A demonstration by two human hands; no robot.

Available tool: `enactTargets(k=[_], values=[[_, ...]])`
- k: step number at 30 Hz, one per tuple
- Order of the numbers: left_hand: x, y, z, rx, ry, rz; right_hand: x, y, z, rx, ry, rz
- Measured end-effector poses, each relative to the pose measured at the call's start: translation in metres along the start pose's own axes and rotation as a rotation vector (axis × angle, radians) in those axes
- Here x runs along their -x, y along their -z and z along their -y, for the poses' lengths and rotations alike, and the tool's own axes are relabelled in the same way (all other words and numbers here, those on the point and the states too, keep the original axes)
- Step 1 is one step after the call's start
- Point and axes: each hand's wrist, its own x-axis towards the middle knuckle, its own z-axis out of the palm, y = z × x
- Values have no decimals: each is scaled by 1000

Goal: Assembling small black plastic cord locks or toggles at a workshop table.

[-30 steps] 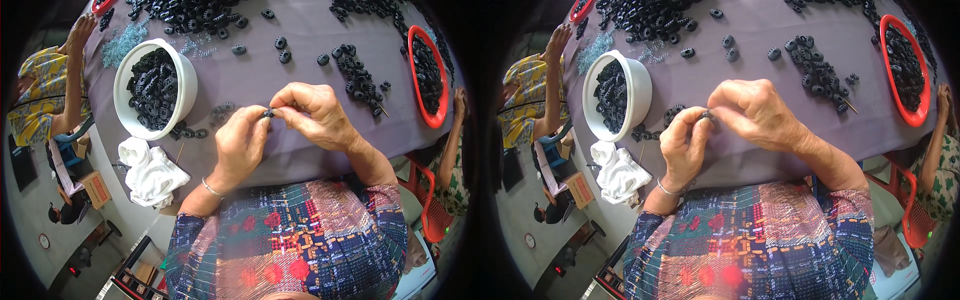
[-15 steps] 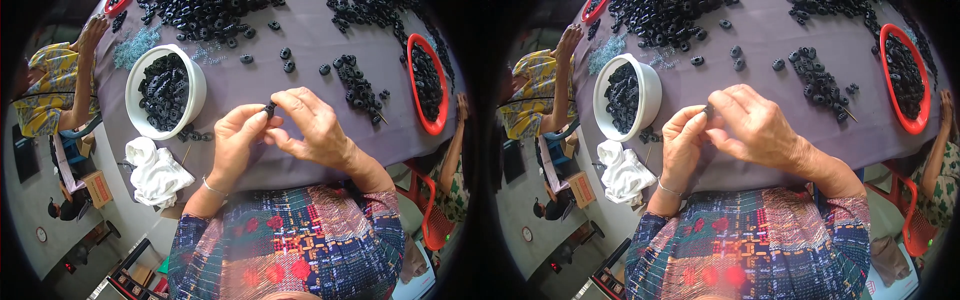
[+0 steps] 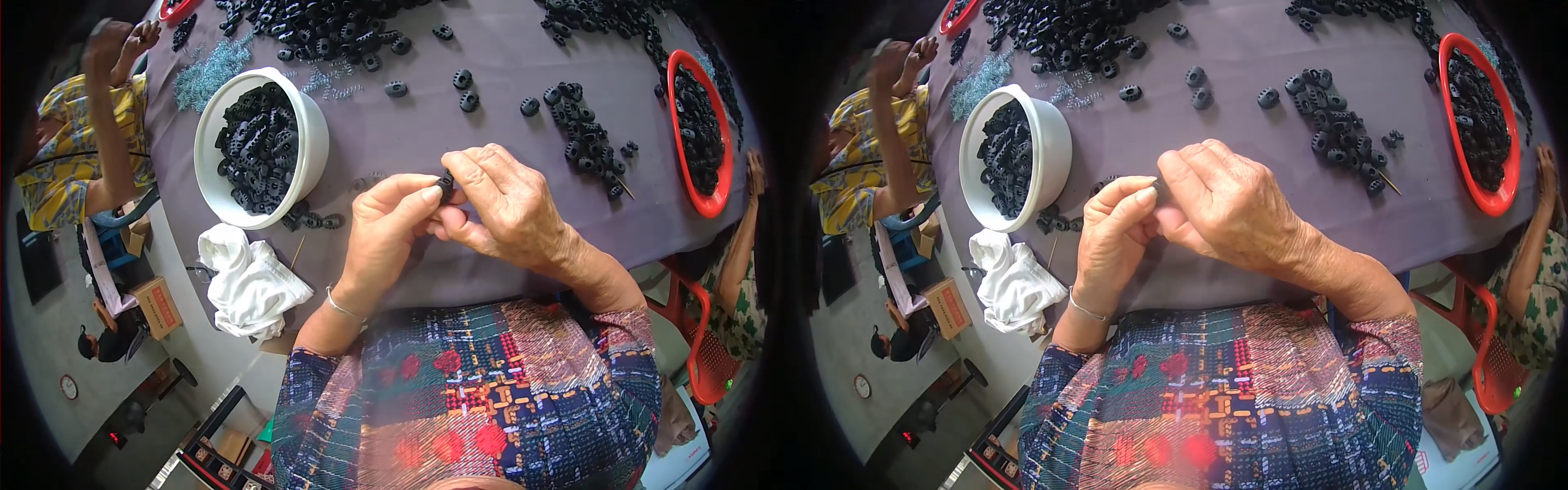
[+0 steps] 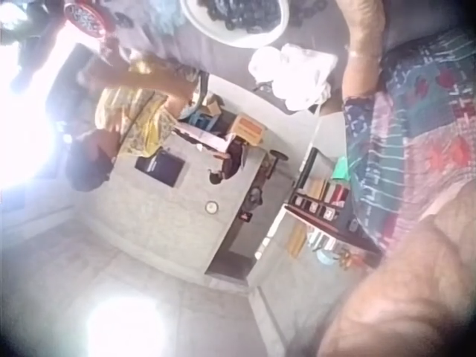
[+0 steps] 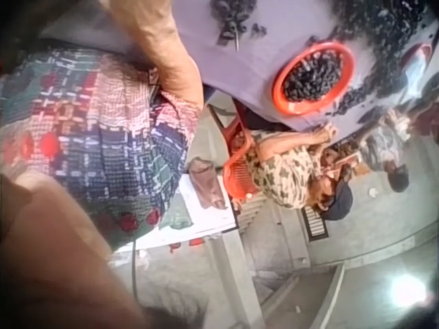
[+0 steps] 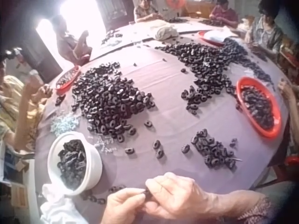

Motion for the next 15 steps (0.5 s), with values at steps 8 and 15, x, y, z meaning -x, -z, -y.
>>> enactTargets(k=[8,15], values=[[2,-4,4,3,-63,-25,3,-2,3,55,-61,33],[4,-3,4,-54,-58,-43,6,-5,3,39,-46,31]])
